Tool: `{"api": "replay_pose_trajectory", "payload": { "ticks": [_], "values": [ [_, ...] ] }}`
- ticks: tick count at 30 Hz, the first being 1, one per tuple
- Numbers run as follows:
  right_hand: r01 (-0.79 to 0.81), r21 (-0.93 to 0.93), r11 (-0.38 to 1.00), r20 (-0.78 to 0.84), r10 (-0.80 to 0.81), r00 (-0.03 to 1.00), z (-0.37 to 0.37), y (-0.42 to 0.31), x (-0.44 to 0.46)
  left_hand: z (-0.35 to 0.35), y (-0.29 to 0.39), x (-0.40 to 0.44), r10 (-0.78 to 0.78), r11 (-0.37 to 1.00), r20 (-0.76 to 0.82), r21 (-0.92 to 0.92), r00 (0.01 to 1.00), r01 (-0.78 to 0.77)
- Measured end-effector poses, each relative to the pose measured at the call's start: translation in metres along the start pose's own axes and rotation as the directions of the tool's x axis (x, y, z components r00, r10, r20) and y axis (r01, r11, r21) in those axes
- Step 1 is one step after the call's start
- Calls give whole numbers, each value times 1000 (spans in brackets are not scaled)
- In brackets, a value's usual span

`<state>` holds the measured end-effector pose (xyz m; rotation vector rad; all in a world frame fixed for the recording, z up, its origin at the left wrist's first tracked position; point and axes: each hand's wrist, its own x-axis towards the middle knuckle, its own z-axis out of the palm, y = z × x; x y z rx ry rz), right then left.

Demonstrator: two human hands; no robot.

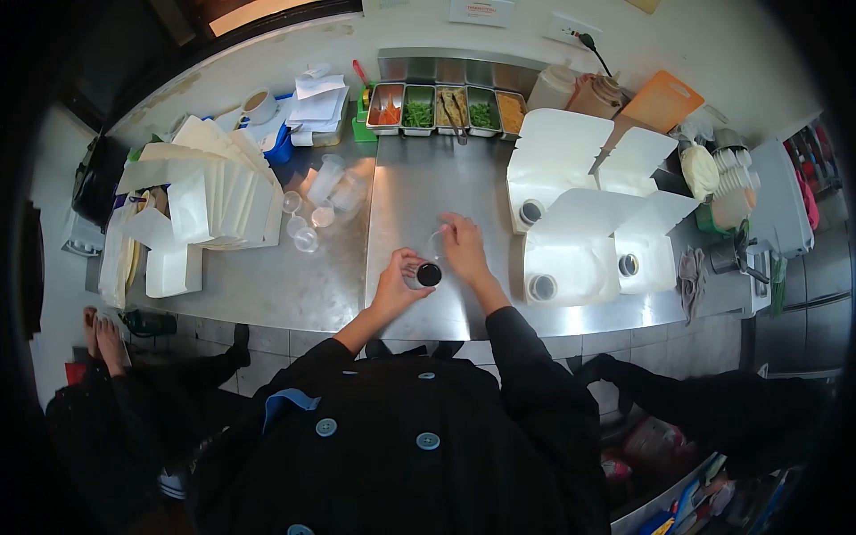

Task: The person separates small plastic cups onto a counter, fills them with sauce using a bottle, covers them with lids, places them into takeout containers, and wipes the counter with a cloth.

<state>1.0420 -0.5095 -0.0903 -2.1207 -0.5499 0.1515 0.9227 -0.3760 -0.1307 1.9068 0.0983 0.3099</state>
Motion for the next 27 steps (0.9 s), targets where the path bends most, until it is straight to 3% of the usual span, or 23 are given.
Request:
{"api": "replay_pose_trajectory", "payload": {
  "ticks": [1, 4, 7, 10, 13, 16, 19, 22, 25, 27],
  "values": [
    [-3, 69, 998, -19, 4, 1000, -7, -10, -2, 1, 0, 0, -16, 1000, 1, 0, 1000, 16],
    [138, 43, 989, 180, -144, 973, -23, -37, -31, 1, 1, -1, 12, 1000, -31, 4, 999, -12],
    [481, -119, 868, 165, -461, 872, -17, -48, -71, 0, 2, 0, -43, 999, -22, -4, 999, 43],
    [544, -310, 779, 173, -516, 839, 4, -30, -95, 0, 3, 1, -44, 999, -41, -15, 998, 43],
    [513, -394, 763, 221, -463, 858, 6, -25, -104, -12, 5, 3, 22, 1000, 83, -10, 996, -21],
    [482, -426, 765, 210, -435, 876, 9, -24, -107, -22, -5, 7, -132, 914, 224, -349, 966, 206],
    [470, -439, 766, 216, -418, 883, 12, -21, -110, -20, 1, 12, -241, 924, 173, -259, 955, 281],
    [486, -441, 755, 233, -427, 874, 14, -15, -107, -15, -4, 16, -230, 940, 138, -226, 963, 257],
    [493, -403, 771, 254, -423, 870, 13, -9, -111, -17, -6, 19, -329, 869, 197, -320, 924, 378],
    [477, -300, 826, 181, -441, 879, 10, -10, -104, -21, -2, 19, -310, 920, 173, -195, 935, 341]
  ]
}}
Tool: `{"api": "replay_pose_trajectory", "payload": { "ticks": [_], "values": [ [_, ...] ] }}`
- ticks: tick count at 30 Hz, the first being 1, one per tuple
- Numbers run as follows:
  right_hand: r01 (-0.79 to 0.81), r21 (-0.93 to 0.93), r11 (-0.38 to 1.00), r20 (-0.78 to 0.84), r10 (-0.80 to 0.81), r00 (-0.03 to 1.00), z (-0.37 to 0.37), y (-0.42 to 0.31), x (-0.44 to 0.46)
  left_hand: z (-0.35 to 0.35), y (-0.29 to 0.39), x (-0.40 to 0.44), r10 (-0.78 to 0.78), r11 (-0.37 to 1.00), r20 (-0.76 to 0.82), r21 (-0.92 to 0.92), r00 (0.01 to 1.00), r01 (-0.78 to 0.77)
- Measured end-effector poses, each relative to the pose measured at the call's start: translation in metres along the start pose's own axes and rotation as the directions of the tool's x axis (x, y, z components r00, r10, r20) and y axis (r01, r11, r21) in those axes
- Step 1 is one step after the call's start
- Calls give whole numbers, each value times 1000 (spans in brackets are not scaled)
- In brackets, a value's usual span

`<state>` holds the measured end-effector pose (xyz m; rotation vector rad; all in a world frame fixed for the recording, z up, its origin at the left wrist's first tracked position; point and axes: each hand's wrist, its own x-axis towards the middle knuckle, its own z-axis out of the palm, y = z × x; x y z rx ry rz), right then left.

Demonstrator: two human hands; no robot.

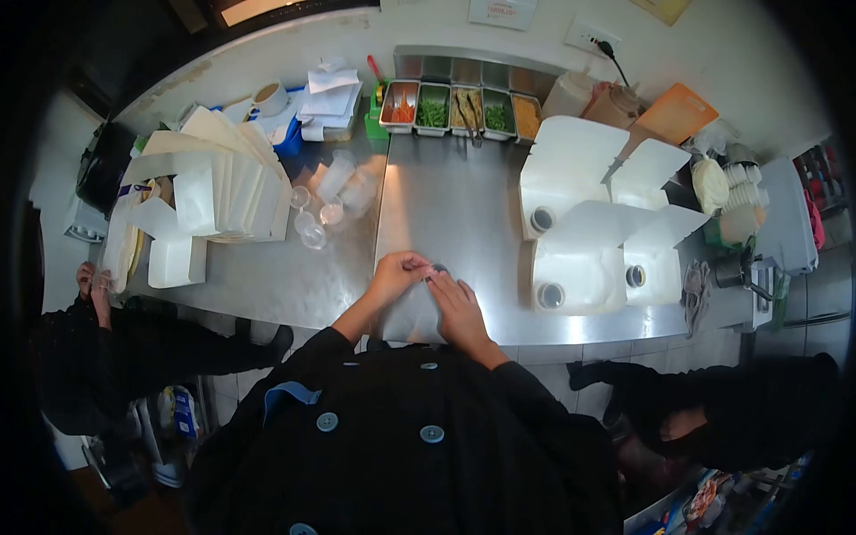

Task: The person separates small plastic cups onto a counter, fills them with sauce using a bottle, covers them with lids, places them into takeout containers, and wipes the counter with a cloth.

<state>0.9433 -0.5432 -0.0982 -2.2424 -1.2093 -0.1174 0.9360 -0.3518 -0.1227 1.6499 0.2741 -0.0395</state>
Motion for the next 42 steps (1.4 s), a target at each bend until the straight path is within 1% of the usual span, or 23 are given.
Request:
{"api": "replay_pose_trajectory", "payload": {
  "ticks": [2, 5, 6, 8, 9, 11, 13, 14, 17, 19, 21, 23, 24, 27, 28, 30, 31, 32, 33, 36, 39, 40, 42],
  "values": [
    [-24, 207, 978, -123, 51, 991, -11, 1, 5, 1, 7, -5, 27, 997, -19, 80, 999, -25],
    [-347, 417, 840, -145, 438, 887, -17, -2, 14, 6, 13, -10, 74, 992, -74, 108, 994, -66],
    [-468, 482, 741, 10, 529, 848, -16, 6, 14, 8, 16, -11, 66, 995, -72, 81, 995, -60],
    [-519, 676, 523, 130, 608, 783, -23, 11, 17, 15, 35, -13, 47, 999, -52, 21, 998, -46],
    [-529, 748, 400, 192, 632, 750, -33, 14, 19, 17, 49, -15, 42, 998, -27, 51, 999, -41],
    [-552, 762, 339, 257, 624, 738, -79, 13, 35, 21, 88, -18, 44, 994, 37, 102, 998, -47],
    [-560, 768, 309, 307, 591, 746, -125, 21, 44, 33, 137, -20, -12, 1000, 189, 19, 982, 8],
    [-579, 722, 378, 298, 586, 754, -150, 26, 50, 38, 153, -19, -40, 999, 266, -12, 963, 45],
    [-570, 649, 503, 267, 551, 791, -238, 49, 62, 56, 170, -4, 122, 984, 307, -163, 944, -74],
    [-553, 537, 638, 156, 569, 808, -295, 74, 68, 62, 166, 11, 87, 995, 249, -70, 965, -72],
    [-591, 392, 705, 64, 620, 782, -350, 99, 83, 64, 146, 28, 37, 999, 193, -9, 980, -36],
    [-485, -21, 875, -11, 484, 875, -386, 141, 99, 66, 124, 43, -20, 998, 133, -57, 991, 28],
    [-485, -86, 870, 2, 487, 873, -395, 170, 104, 68, 110, 48, -53, 995, 101, -82, 993, 61],
    [-326, -305, 895, 253, 406, 878, -394, 263, 117, 79, 49, 63, 16, 997, -165, 78, 986, -3],
    [-286, -357, 889, 369, 415, 832, -385, 292, 118, 87, 42, 66, 88, 995, -251, 65, 964, -74],
    [-194, -436, 879, 577, 439, 689, -360, 344, 115, 95, 42, 68, 112, 980, -303, 190, 946, -55],
    [-163, -429, 888, 626, 423, 655, -347, 364, 112, 97, 41, 68, 122, 967, -330, 253, 936, -38],
    [-131, -419, 898, 673, 404, 619, -333, 380, 110, 99, 34, 70, 161, 965, -341, 249, 926, -76],
    [-98, -405, 909, 718, 382, 581, -321, 394, 109, 100, 34, 71, 145, 966, -341, 251, 929, -59],
    [-198, -338, 920, 804, 392, 447, -296, 416, 109, 98, 35, 71, 118, 966, -350, 257, 929, -26],
    [-559, -334, 759, 795, 545, 265, -291, 422, 111, 98, 32, 68, 128, 965, -359, 259, 924, -33],
    [-590, -344, 730, 781, 572, 253, -290, 423, 112, 98, 32, 69, 136, 965, -361, 261, 923, -40],
    [-561, -276, 781, 823, 493, 281, -287, 425, 105, 99, 33, 70, 128, 967, -357, 253, 925, -36]
  ]
}}
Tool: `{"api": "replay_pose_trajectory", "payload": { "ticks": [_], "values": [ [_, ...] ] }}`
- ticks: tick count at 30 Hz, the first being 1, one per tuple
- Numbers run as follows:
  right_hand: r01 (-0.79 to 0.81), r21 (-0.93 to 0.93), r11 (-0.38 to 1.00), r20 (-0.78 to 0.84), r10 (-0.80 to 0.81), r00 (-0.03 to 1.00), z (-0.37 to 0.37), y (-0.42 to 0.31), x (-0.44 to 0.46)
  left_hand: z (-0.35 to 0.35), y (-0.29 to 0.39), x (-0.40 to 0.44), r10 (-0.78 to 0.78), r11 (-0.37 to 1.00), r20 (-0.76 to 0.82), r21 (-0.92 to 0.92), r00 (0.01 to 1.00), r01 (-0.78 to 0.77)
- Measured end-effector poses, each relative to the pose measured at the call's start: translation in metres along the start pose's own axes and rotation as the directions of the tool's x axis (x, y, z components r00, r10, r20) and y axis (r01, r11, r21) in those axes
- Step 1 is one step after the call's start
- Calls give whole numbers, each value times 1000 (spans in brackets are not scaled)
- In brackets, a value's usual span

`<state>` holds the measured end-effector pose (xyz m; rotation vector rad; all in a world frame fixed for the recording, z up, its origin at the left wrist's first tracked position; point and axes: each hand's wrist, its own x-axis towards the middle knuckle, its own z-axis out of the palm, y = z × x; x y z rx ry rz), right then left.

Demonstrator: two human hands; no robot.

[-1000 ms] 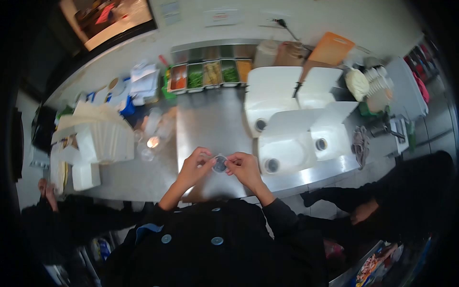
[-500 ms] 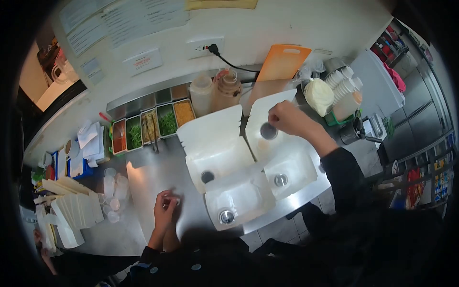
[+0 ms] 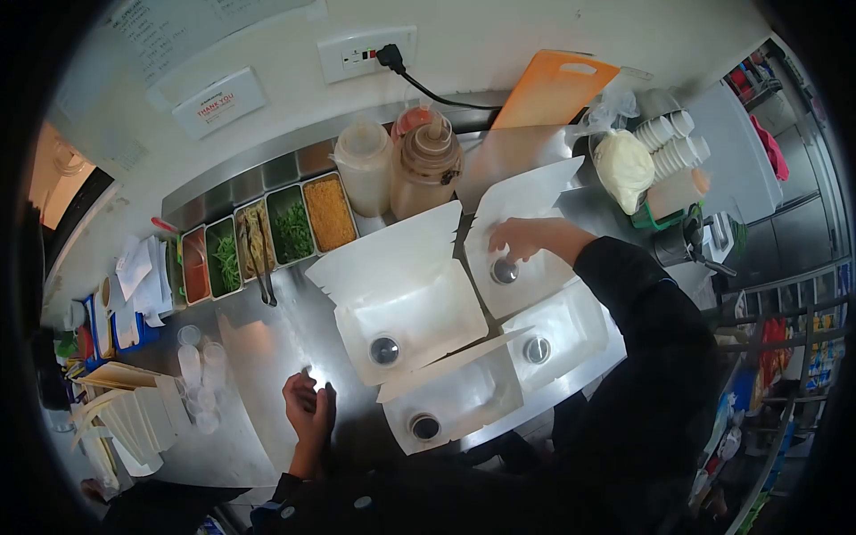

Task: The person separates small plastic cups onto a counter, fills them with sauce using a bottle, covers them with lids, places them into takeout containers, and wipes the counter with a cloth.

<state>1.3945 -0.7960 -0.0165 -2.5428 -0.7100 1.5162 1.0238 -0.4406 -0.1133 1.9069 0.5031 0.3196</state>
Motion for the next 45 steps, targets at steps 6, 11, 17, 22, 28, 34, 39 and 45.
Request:
{"api": "replay_pose_trajectory", "payload": {
  "ticks": [6, 11, 17, 22, 28, 34, 39, 45],
  "values": [
    [70, 26, 997, 145, -73, 987, 12, 4, 3, -1, 2, 1, -25, 999, 7, -28, 1000, 25],
    [160, -234, 959, 270, -94, 958, -4, 3, -7, -1, 2, 2, 21, 999, -16, -34, 1000, -21],
    [122, -338, 933, -732, -342, 589, 10, -149, -173, 1, -6, 1, 34, 989, -10, -147, 999, -35],
    [453, -366, 813, -822, -511, 253, 125, -247, -216, -18, 5, -18, 100, 972, -48, -207, 994, -108],
    [746, -279, 605, -664, -682, 306, 240, -352, -119, -56, 65, -46, -86, 268, 448, -850, 890, 454],
    [699, -399, 593, -707, -685, 177, 291, -411, -72, -123, 92, -82, 147, 129, 541, -840, 828, 526],
    [664, -374, 648, -770, -616, 167, 300, -464, -59, -188, 82, -99, 156, 258, 546, -827, 823, 499],
    [873, 164, 459, -822, -426, 378, 333, -506, -11, -277, 49, -110, 278, 385, 577, -799, 768, 461]
  ]
}}
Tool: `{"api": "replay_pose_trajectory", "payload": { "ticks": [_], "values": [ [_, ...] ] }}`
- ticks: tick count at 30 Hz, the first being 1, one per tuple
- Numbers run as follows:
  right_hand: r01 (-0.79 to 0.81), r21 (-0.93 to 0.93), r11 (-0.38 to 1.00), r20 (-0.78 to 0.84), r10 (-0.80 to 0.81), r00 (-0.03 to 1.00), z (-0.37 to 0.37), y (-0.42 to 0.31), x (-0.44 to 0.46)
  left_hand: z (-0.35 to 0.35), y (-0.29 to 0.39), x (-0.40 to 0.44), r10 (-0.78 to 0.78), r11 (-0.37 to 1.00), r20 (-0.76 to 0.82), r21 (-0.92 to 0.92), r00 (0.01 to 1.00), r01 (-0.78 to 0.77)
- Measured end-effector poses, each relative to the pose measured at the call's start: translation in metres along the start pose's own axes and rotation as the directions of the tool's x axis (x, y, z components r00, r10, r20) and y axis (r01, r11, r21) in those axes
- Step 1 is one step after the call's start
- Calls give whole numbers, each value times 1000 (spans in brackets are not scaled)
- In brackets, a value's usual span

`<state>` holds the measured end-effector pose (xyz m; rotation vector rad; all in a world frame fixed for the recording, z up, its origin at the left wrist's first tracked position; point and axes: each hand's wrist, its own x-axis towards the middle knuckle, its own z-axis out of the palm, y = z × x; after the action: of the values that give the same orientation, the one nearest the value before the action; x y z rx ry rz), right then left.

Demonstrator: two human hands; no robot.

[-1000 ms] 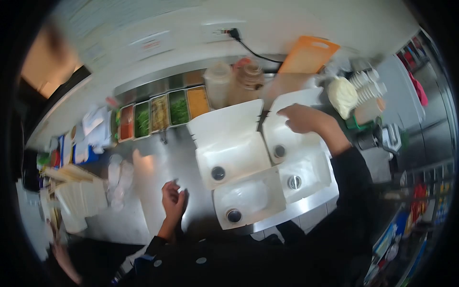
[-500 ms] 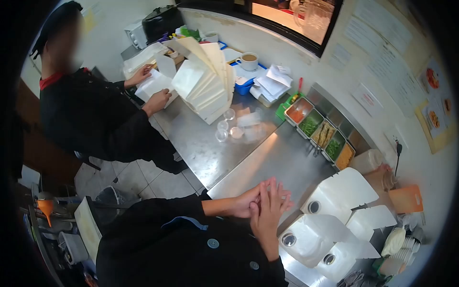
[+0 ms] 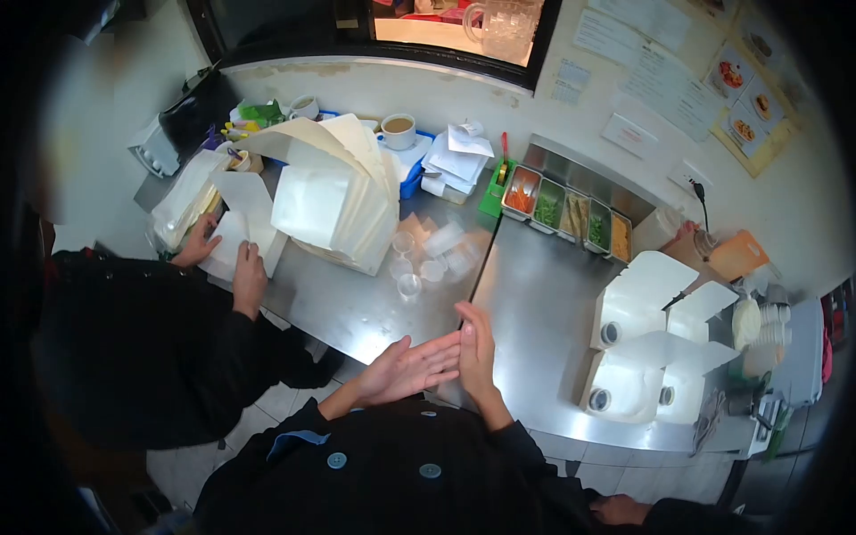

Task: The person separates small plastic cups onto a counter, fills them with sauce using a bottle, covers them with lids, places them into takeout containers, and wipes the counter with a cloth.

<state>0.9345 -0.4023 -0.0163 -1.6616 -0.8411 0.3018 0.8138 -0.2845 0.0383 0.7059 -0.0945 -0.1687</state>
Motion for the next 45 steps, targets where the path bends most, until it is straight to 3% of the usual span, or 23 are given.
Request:
{"api": "replay_pose_trajectory", "payload": {
  "ticks": [1, 2, 3, 6, 7, 8, 9, 11, 13, 16, 18, 21, 24, 33, 36, 38, 39, 42, 44, 45],
  "values": [
    [-157, 288, 945, 55, 147, 988, 15, -6, 0, -8, 10, -8, -12, 1000, 28, 17, 1000, 11],
    [-303, 540, 785, 152, 263, 953, 32, -14, 0, -15, 19, -15, -22, 999, 53, 35, 998, 20],
    [-425, 727, 540, 276, 338, 900, 47, -21, 0, -22, 29, -23, -24, 997, 63, 76, 998, 19],
    [-588, 808, 23, 545, 347, 763, 76, -30, 0, -39, 49, -43, -20, 983, 82, 185, 996, 4],
    [-601, 797, 53, 550, 347, 760, 84, -32, -2, -34, 63, -45, -51, 981, 204, -172, 978, 87],
    [-618, 782, 81, 561, 340, 754, 93, -34, -5, -35, 71, -49, -53, 955, 260, -269, 964, 125],
    [-644, 758, 107, 585, 326, 742, 104, -34, -6, -37, 72, -52, -67, 960, 267, -245, 961, 135],
    [-633, 771, -69, 630, -67, 774, 121, -24, -7, -46, 63, -57, -108, 986, 227, -103, 968, 134],
    [-683, 660, 312, 686, 121, 718, 122, -17, -10, -57, 56, -65, -124, 991, 195, -28, 973, 132],
    [-679, 541, 496, 750, 80, 656, 117, 7, -3, -70, 53, -75, -124, 992, 148, 49, 981, 118],
    [-695, 564, 446, 769, 23, 638, 114, -50, 7, -74, 52, -80, -113, 991, 117, 80, 987, 104],
    [-757, 511, 408, 826, 11, 564, 114, -52, 13, -74, 51, -85, -103, 990, 75, 106, 992, 95],
    [-754, 463, 466, 839, 44, 542, 103, -53, 16, -74, 40, -79, -114, 989, 69, 106, 991, 106],
    [-753, 516, 409, 777, 146, 612, 48, -30, 9, -73, -4, -18, -247, 959, 30, 150, 969, 240],
    [-801, 447, 398, 806, 210, 554, 35, -15, 5, -70, -32, -6, -191, 964, -38, 183, 981, 194],
    [-870, 346, 350, 858, 257, 445, 30, -9, 7, -71, -44, -6, -96, 955, -38, 277, 995, 103],
    [-898, 300, 323, 876, 281, 393, 29, -7, 8, -73, -45, -8, -115, 918, -90, 371, 989, 140],
    [-702, 151, 696, 826, 301, 476, 30, -4, 14, -66, -21, -16, -126, 765, -199, 604, 972, 223],
    [-714, 172, 679, 775, 354, 524, 34, -7, 18, -60, 0, -15, -94, 673, -220, 705, 971, 225],
    [-718, 181, 672, 748, 380, 545, 37, -10, 22, -72, -3, -11, -84, 723, -176, 667, 981, 182]
  ]
}}
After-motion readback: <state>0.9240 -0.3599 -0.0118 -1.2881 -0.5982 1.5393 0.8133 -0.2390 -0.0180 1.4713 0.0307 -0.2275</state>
